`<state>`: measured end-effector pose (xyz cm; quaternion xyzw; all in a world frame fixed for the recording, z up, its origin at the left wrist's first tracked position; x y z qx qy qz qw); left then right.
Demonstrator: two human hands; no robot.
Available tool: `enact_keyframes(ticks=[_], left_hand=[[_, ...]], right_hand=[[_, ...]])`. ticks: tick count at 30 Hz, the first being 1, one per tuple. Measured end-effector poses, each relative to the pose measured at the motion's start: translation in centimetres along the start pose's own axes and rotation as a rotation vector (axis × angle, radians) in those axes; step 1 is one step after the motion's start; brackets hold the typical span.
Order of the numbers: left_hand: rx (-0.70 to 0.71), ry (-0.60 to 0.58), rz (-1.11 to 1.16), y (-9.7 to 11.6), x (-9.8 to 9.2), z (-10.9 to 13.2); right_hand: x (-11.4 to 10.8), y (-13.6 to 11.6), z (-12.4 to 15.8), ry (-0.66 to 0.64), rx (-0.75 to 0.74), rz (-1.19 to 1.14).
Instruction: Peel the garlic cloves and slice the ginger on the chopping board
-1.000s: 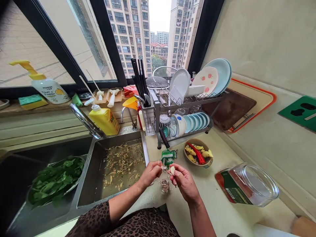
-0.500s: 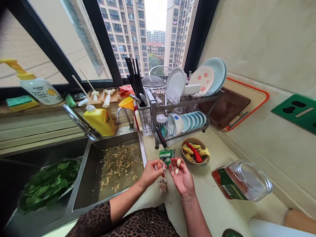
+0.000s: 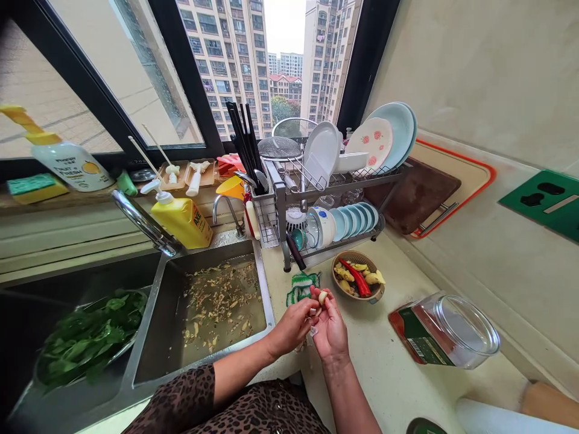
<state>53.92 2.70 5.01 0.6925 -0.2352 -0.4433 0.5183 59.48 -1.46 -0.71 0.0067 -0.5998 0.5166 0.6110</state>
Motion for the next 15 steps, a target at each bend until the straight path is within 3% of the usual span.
enact_keyframes(ticks=[2, 4, 8, 11, 15], left_hand=[[-0.039, 0.042, 0.079, -0.6, -0.4, -0.1], [-0.174, 0.067, 0.264, -2.1, -0.9, -0.4], [-0.474, 0.010, 0.724, -5.2, -0.6, -0.3], [-0.536, 0.000, 0.874, -5.7, -0.9, -0.2], [-0.598, 0.005, 0.938, -6.1, -0.9, 0.2]], right_hand=[[-0.1, -0.2, 0.0, 0.001, -0.005, -0.005], [-0.1, -0.5, -0.2, -0.026, -0.004, 0.033], [-2.1, -2.1, -1.0, -0.037, -0.105, 0.395], [-3.3, -3.6, -1.3, -0.041, -0.206, 0.645], [-2.4, -3.7, -0.4, -0.154, -0.168, 0.640]])
Point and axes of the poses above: each hand's wrist, its own z-axis away from the middle knuckle, its own x-axis out of the palm, y = z × x, the point moved 10 cm from there along -z, towards the middle knuckle, and after that the axes turned 12 degrees about -x, right-handed, at the moved point
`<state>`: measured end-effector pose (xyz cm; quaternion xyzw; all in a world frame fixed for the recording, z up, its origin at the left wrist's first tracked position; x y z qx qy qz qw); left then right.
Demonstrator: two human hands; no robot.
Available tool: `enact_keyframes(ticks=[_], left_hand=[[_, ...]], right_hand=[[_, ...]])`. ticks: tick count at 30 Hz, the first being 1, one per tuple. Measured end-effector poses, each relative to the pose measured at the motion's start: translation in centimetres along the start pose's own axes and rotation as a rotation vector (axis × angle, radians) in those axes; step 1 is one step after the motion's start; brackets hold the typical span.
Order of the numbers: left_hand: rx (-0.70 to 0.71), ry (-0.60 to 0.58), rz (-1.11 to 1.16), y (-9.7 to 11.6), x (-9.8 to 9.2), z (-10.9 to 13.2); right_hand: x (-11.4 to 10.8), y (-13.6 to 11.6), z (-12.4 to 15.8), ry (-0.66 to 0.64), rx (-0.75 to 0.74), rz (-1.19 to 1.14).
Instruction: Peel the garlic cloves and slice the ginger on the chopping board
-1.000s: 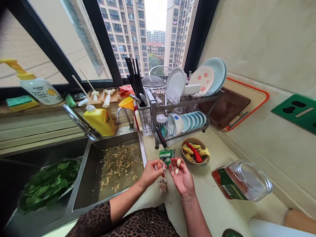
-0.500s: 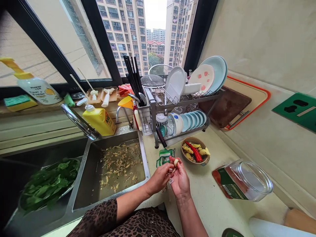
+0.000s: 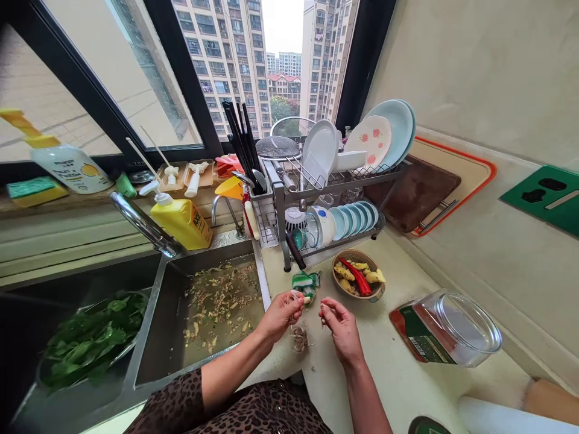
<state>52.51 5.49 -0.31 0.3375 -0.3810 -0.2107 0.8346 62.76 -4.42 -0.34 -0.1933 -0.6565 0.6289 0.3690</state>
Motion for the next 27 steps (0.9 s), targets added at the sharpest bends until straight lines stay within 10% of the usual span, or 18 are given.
enact_keyframes(ticks=[9, 23, 27], left_hand=[[0.027, -0.012, -0.167, 0.2, 2.1, 1.0], [0.073, -0.071, -0.196, 1.0, 3.7, 1.8], [0.053, -0.011, -0.210, 1.1, 2.7, 2.0]], right_hand=[[2.9, -2.2, 1.6, -0.171, 0.013, -0.024], [1.1, -0.8, 2.5, 0.094, 0.258, -0.446], [-3.7, -5.4, 2.8, 0.197, 0.045, -0.266]])
Point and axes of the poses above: each hand's wrist, its own z-axis away from the middle knuckle, its own x-axis out of the palm, y = z × x, the point moved 10 cm from there along -z, towards the middle knuckle, and after that the axes turned 12 degrees about -x, right-handed, at the moved point
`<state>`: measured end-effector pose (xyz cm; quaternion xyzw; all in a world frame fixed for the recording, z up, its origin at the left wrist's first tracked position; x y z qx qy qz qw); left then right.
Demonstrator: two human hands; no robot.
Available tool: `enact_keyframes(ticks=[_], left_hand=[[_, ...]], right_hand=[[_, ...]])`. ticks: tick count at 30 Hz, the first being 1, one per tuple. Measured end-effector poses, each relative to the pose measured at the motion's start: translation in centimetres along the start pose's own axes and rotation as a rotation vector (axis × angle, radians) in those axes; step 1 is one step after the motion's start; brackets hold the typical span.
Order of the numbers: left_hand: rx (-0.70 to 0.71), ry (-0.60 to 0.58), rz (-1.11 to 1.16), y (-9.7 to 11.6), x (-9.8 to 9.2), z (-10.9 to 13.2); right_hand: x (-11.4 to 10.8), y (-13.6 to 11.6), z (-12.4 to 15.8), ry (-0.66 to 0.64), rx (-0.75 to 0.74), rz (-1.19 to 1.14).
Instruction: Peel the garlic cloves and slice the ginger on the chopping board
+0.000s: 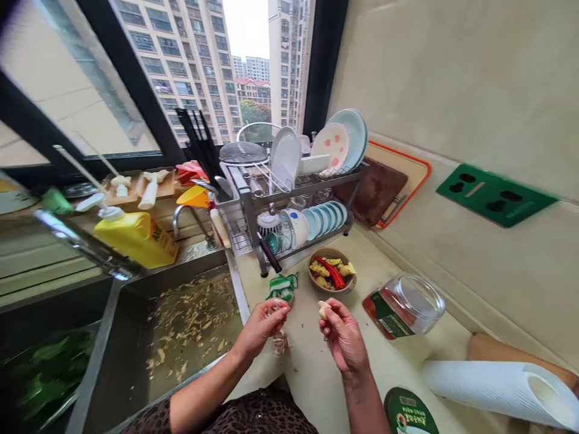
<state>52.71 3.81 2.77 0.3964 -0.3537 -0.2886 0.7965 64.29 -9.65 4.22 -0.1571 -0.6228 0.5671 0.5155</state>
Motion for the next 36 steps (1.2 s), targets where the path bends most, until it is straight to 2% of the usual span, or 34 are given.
enact_keyframes(ticks=[2, 5, 6, 7, 8, 10, 12, 14, 16, 19, 20, 23, 26, 28, 30, 32, 34, 36], left_hand=[[0.002, 0.020, -0.015, -0.1, -0.6, 0.0], [0.004, 0.008, -0.030, -0.5, -0.8, -0.3], [0.004, -0.002, -0.033, -0.6, -0.6, -0.4], [0.002, -0.012, -0.034, -0.8, -0.3, -0.5], [-0.002, -0.026, -0.033, -1.0, 0.0, -0.5], [-0.019, -0.044, -0.024, -1.4, 0.5, -0.6], [-0.035, -0.034, -0.007, -1.5, 0.5, -0.7], [-0.031, 0.003, 0.015, -1.2, -0.3, -0.7], [-0.007, 0.053, 0.043, -0.5, -1.7, -0.6], [0.036, 0.150, 0.034, 0.1, -4.3, -0.6], [0.045, 0.183, 0.015, 0.1, -5.1, -0.6], [0.045, 0.250, -0.060, -0.9, -7.0, -0.8], [0.067, 0.252, -0.269, -2.0, -7.3, -0.8], [0.130, 0.239, -0.565, -2.3, -6.5, -0.4], [0.181, 0.214, -0.874, -3.2, -5.4, -0.1], [0.168, 0.175, -1.074, -4.8, -4.7, -0.1], [0.101, 0.148, -1.186, -6.7, -4.6, -0.6], [0.057, 0.170, -1.243, -7.7, -4.8, -1.1]], right_hand=[[-3.9, -6.6, -0.3, 0.109, -0.296, 0.257], [-9.8, -17.6, 1.1, 0.450, -0.752, 0.896], [-10.5, -19.8, 1.0, 0.486, -0.807, 1.135], [-11.0, -21.1, 0.2, 0.463, -0.816, 1.332], [-11.4, -21.7, -0.9, 0.415, -0.794, 1.488], [-12.0, -21.3, -3.6, 0.271, -0.683, 1.717], [-12.2, -20.2, -5.6, 0.152, -0.570, 1.837], [-12.0, -19.6, -6.3, 0.098, -0.519, 1.878], [-11.0, -20.0, -5.5, 0.134, -0.559, 1.873], [-8.9, -21.5, -2.3, 0.287, -0.704, 1.786], [-8.1, -21.3, -1.3, 0.295, -0.724, 1.727], [-4.8, -19.1, 0.7, 0.181, -0.787, 1.568], [-2.1, -14.4, 1.1, 0.014, -0.758, 1.408], [-0.9, -9.6, 0.6, -0.136, -0.619, 1.278], [0.5, -3.5, 0.6, -0.352, -0.416, 1.142], [1.8, 2.5, 1.3, -0.535, -0.233, 1.053], [2.6, 6.7, 1.8, -0.587, -0.191, 1.079], [2.7, 9.6, 2.1, -0.581, -0.188, 1.162]])
Point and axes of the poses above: each hand's wrist, its own z-axis away from the middle knuckle, its own x-axis out of the palm, y = z × x, the point moved 10 cm from there along -z, towards the middle knuckle, and after that the axes turned 12 degrees about -x, right-handed, at the moved point
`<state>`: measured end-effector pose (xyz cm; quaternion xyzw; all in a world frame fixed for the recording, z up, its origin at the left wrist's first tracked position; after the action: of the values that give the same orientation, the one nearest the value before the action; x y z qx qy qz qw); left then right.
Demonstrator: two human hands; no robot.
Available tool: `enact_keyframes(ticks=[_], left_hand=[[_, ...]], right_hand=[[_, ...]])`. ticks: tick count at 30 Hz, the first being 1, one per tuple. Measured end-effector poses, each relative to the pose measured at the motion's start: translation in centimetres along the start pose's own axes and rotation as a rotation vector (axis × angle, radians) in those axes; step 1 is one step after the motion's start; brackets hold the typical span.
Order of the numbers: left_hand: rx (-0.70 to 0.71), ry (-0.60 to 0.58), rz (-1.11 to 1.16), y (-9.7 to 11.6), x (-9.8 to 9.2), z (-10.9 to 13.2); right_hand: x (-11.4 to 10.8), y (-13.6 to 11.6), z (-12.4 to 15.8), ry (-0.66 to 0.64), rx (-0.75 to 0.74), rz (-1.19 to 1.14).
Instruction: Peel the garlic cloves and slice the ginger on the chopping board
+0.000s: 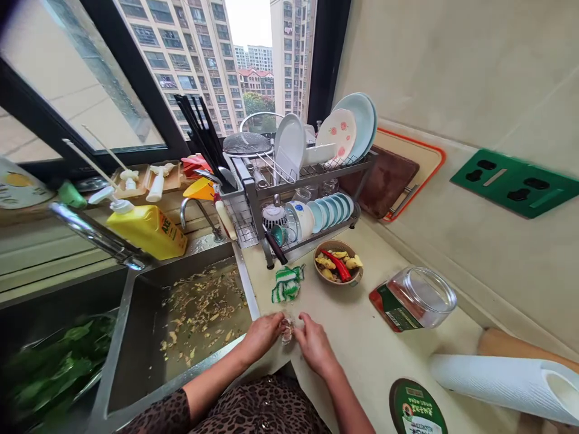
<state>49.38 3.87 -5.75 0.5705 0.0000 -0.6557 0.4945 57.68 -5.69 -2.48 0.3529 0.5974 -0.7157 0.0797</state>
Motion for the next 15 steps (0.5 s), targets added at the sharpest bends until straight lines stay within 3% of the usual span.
enact_keyframes(ticks=[2, 4, 8, 15], left_hand=[[-0.030, 0.055, 0.034, -0.1, -0.4, -0.4], [-0.032, 0.129, 0.162, 0.4, -1.7, -0.5], [0.036, 0.218, 0.458, 2.3, -4.6, 0.4], [0.051, 0.238, 0.617, 4.1, -5.6, 0.7]], right_hand=[[1.9, 0.5, -0.3, 0.004, 0.012, -0.033], [2.1, 0.2, -0.7, 0.094, -0.023, -0.105], [-0.5, -1.6, -1.3, 0.368, -0.094, -0.091], [-3.0, -4.6, -1.8, 0.395, -0.073, 0.101]])
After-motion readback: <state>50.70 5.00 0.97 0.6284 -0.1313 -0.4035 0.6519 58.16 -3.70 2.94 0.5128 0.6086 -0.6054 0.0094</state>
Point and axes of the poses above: each hand's wrist, its own z-axis away from the middle knuckle, its own x-axis out of the palm, y = z × x, the point moved 10 cm from there along -z, towards the middle knuckle, and after that the axes turned 12 degrees about -x, right-handed, at the moved point
